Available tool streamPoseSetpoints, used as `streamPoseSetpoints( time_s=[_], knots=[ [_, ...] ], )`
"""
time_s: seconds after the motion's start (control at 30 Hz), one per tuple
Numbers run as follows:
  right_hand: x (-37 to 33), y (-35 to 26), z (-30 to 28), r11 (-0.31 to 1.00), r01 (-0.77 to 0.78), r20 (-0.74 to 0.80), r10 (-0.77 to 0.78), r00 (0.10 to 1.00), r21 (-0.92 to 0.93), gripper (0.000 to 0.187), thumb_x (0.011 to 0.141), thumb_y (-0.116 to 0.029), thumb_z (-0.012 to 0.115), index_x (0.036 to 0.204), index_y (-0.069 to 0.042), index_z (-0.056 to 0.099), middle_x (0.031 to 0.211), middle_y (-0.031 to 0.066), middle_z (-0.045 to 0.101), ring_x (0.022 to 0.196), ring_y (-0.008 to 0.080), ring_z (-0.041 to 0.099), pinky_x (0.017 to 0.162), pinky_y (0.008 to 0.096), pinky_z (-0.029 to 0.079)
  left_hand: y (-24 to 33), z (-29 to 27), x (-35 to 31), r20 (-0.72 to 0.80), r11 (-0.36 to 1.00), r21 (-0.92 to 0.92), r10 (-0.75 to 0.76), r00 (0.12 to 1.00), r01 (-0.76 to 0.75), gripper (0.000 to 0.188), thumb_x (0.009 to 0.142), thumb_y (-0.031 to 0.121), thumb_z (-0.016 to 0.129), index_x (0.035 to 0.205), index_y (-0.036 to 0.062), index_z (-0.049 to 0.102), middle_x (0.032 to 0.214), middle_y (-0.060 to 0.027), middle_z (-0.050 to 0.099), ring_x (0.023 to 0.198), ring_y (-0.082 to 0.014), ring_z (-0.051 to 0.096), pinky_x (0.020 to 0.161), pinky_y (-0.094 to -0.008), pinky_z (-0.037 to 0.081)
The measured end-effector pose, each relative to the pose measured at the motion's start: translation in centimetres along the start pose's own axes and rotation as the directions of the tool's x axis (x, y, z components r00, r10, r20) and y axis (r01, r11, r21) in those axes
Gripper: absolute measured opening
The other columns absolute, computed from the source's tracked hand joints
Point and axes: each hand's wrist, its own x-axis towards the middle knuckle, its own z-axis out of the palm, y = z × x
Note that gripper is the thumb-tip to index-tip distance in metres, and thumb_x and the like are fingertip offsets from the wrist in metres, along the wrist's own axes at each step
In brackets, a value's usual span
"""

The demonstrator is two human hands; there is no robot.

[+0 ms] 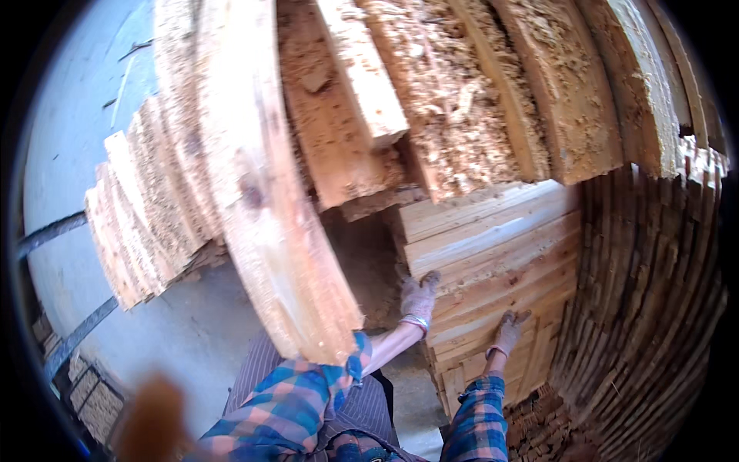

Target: The person repeatedly picks up wooden planks from a vertical rack and places them onto a growing horizontal stack on the floor. The task involves lifting, turning, and aligning the planks by hand to build a neat pile.

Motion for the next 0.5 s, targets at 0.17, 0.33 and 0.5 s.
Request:
streamPoseSetpoints(
  time_s=[0.17, 0.33, 0.5],
  knots=[
    [2.3, 1.6, 3.0, 0.977, 0.045, 0.042, -0.055, 0.998, 0.207, 0.071, 0.091, -0.025, 0.054, 0.147, -0.008, 0.015, 0.136, 0.0167, 0.047, 0.111, 0.0259, 0.056, 0.092, 0.0356, 0.045, -6.2, -1.5, 2.5, 0.055, 0.900, -0.364, 0.277, 0.959, -0.238, 0.087, 0.083, 0.038, 0.066, 0.143, -0.0038, 0.019, 0.142, -0.0249, 0.033, 0.126, -0.0323, 0.043, 0.103, -0.0320, 0.034],
    [1.1, 0.2, -2.1, 0.945, 0.218, 0.065, -0.208, 0.976, -0.244, 0.067, 0.090, -0.027, 0.056, 0.146, -0.013, 0.022, 0.131, 0.0215, 0.049, 0.110, 0.0348, 0.054, 0.093, 0.0403, 0.043, -13.9, -17.0, -2.0, 0.248, 0.842, -0.532, 0.264, 0.932, -0.096, 0.066, 0.090, 0.011, 0.059, 0.143, -0.0019, 0.022, 0.140, -0.0124, 0.039, 0.125, -0.0176, 0.043, 0.101, -0.0264, 0.038],
    [-11.6, -0.7, 0.2, 0.833, 0.547, 0.256, -0.549, 0.796, 0.086, 0.057, 0.088, -0.016, 0.061, 0.139, -0.006, 0.038, 0.128, 0.0244, 0.051, 0.112, 0.0335, 0.053, 0.095, 0.0357, 0.042, -24.4, -35.0, -1.7, -0.366, 0.815, -0.486, 0.137, 0.920, -0.315, 0.067, 0.083, 0.018, 0.069, 0.139, 0.0023, 0.036, 0.123, -0.0103, 0.053, 0.103, -0.0152, 0.052, 0.091, -0.0279, 0.041]
  ],
)
